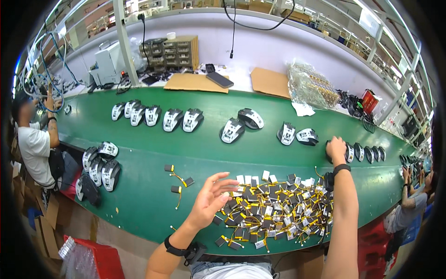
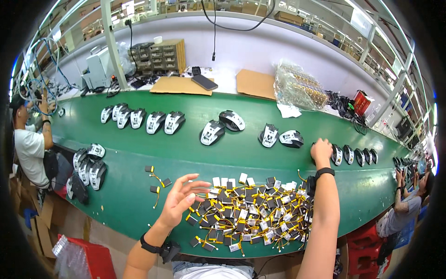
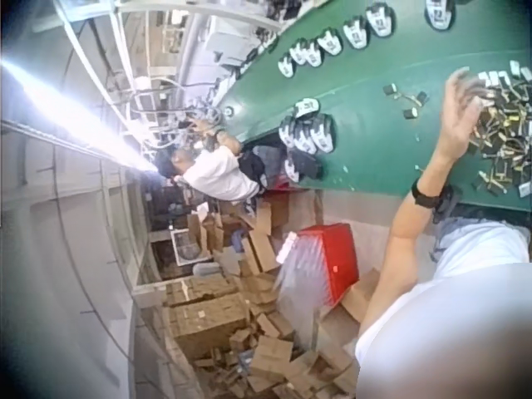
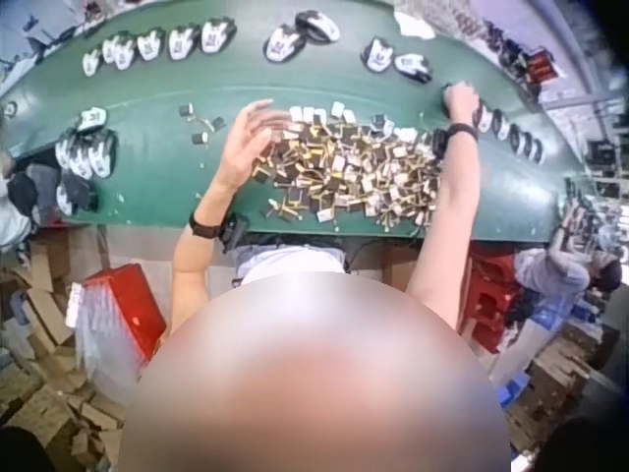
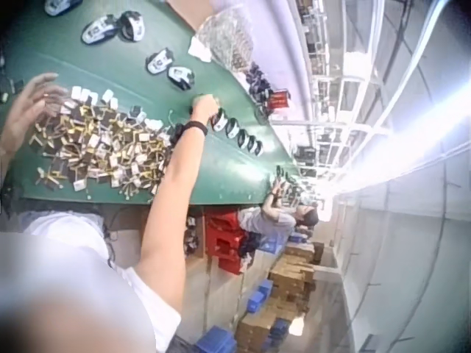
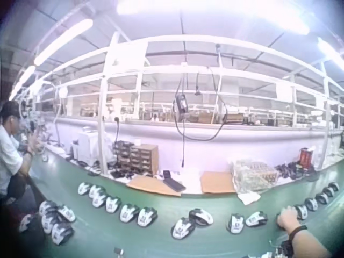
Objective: The person assembles small electronic devices by inserting battery packs into the bottom of each unit. They pick up a device, insert a battery, and place the completed unit on the table, repeating this process for multiple items.
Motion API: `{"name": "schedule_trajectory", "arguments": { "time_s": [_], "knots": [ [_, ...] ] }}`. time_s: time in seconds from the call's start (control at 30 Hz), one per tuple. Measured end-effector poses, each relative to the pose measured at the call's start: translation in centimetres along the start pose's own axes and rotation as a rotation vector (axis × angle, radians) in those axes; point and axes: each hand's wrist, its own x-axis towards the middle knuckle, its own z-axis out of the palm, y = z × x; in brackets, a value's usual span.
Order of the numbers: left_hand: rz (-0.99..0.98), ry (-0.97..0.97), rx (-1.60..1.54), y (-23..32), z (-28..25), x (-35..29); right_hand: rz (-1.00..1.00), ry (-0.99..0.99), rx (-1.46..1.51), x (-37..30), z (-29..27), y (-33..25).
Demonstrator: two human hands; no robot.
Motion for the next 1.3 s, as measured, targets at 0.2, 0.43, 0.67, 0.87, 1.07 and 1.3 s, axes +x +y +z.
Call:
{"name": "schedule_trajectory", "arguments": {
  "time_s": [0.2, 0.43, 0.67, 0.87, 1.07, 1.3],
  "knots": [
    [-0.032, 0.109, 0.032, 0.8, -0.8, -1.0, -0.068, -0.258, 0.351, -0.8, -4.1, -13.7],
    [-0.054, 0.079, 0.030, -0.1, -0.2, 0.6, -0.127, -0.344, 0.494, 2.6, -1.2, -7.0],
    [-0.248, -0.060, -0.254, 0.7, 0.3, -1.2, -1.173, 0.065, 0.650, -17.5, -20.2, -15.1],
    [-0.339, -0.220, -0.457, 0.4, 0.7, -1.7, -1.389, -0.309, 1.136, -24.9, -22.3, -17.2],
    [-0.211, -0.292, -0.637, -0.1, 0.6, -0.6, -0.366, -0.052, 0.752, -11.5, -10.5, -4.1],
    [-0.240, -0.144, -0.643, -0.5, -0.2, -0.1, -0.184, -0.228, 0.716, -11.6, -4.2, -1.8]
  ]
}}
